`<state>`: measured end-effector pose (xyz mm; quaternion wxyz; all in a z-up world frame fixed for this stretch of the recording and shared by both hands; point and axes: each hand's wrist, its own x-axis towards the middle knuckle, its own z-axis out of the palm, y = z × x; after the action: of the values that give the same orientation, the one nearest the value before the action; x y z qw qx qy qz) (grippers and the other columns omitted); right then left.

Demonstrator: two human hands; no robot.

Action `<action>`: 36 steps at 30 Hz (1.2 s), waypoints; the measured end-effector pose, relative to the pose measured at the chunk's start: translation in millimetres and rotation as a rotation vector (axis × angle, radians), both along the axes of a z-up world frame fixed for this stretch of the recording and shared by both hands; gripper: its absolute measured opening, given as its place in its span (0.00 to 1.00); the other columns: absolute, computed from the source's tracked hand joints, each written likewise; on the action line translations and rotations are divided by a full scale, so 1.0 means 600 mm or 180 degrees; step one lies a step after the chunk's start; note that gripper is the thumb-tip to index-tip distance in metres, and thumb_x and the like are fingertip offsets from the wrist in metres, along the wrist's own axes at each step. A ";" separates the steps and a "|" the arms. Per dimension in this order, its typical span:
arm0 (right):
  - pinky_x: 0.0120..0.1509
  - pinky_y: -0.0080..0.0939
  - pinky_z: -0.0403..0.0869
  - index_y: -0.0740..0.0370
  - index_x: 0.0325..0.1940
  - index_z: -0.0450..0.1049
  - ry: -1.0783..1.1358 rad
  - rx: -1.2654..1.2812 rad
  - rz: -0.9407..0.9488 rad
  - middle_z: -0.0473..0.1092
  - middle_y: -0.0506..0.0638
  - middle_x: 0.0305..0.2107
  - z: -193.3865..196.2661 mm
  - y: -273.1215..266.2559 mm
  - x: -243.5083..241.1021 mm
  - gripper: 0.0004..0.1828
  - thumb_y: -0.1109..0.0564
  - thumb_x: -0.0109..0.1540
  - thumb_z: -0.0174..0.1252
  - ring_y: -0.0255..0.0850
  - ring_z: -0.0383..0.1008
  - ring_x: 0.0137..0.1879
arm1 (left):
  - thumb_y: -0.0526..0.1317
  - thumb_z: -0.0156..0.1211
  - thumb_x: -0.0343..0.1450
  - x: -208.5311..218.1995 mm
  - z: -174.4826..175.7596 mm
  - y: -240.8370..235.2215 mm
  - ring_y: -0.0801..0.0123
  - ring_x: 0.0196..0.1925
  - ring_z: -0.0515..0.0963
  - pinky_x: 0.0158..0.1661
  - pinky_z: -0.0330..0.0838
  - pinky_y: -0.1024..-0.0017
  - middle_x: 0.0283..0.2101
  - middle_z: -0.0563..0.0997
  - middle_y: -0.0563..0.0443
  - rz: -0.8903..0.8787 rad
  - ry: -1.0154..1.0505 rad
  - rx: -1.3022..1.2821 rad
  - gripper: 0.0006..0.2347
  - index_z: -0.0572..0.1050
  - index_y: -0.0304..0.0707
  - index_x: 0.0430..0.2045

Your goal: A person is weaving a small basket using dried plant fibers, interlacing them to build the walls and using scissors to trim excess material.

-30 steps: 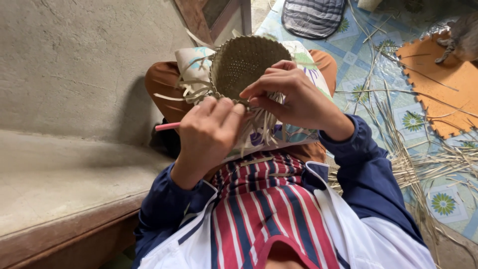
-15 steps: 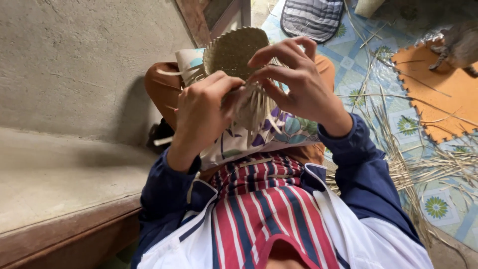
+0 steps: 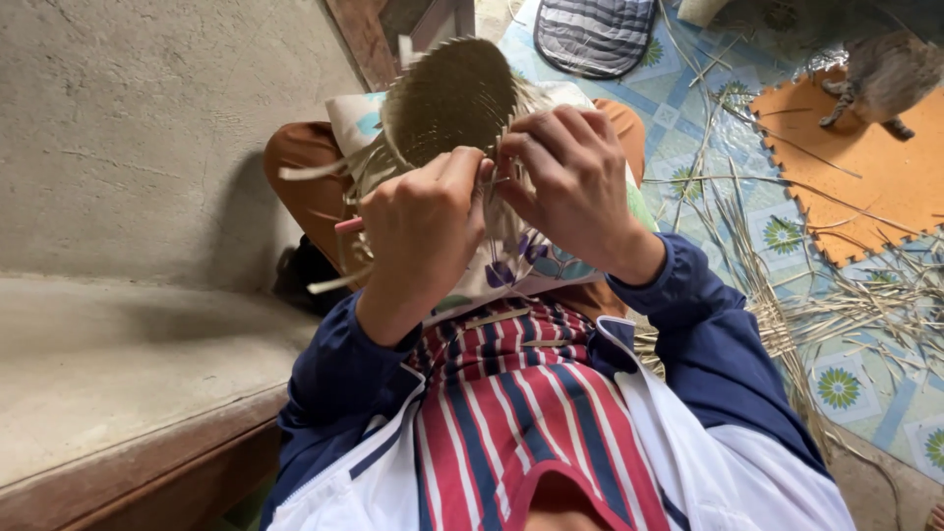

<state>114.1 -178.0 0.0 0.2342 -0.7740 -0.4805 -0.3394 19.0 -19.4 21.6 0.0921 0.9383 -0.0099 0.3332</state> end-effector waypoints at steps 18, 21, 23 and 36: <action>0.42 0.41 0.74 0.68 0.49 0.70 0.1320 0.0706 0.0608 0.77 0.56 0.40 0.023 0.002 -0.003 0.09 0.74 0.67 0.56 0.41 0.78 0.38 | 0.41 0.64 0.76 -0.006 0.008 0.010 0.61 0.22 0.79 0.21 0.66 0.61 0.20 0.76 0.56 -0.0259 0.0415 -0.0152 0.09 0.71 0.44 0.27; 0.49 0.43 0.76 0.66 0.57 0.74 0.1498 0.0374 0.0767 0.74 0.56 0.39 0.026 -0.008 -0.005 0.15 0.71 0.67 0.64 0.44 0.75 0.42 | 0.41 0.64 0.76 -0.007 0.010 0.017 0.59 0.23 0.81 0.21 0.67 0.60 0.21 0.78 0.54 -0.0312 0.0494 -0.0210 0.09 0.72 0.43 0.28; 0.46 0.42 0.77 0.69 0.51 0.77 0.1539 0.0550 0.0833 0.75 0.58 0.37 0.035 -0.007 -0.007 0.09 0.71 0.67 0.64 0.45 0.76 0.40 | 0.40 0.63 0.76 -0.012 0.018 0.018 0.61 0.23 0.80 0.21 0.66 0.61 0.21 0.78 0.55 -0.0389 0.0505 -0.0231 0.08 0.73 0.43 0.28; 0.55 0.33 0.85 0.67 0.50 0.73 0.4027 0.1985 0.2300 0.75 0.53 0.41 0.029 -0.028 0.017 0.12 0.64 0.65 0.66 0.39 0.81 0.45 | 0.39 0.61 0.78 -0.025 0.057 0.027 0.63 0.26 0.81 0.23 0.63 0.63 0.25 0.80 0.54 -0.0914 0.0597 -0.0517 0.06 0.75 0.41 0.32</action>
<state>124.5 -195.0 17.4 0.7646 -0.5148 -0.3605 0.1430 4.3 -3.4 55.5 0.2146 0.9437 -0.1082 0.2275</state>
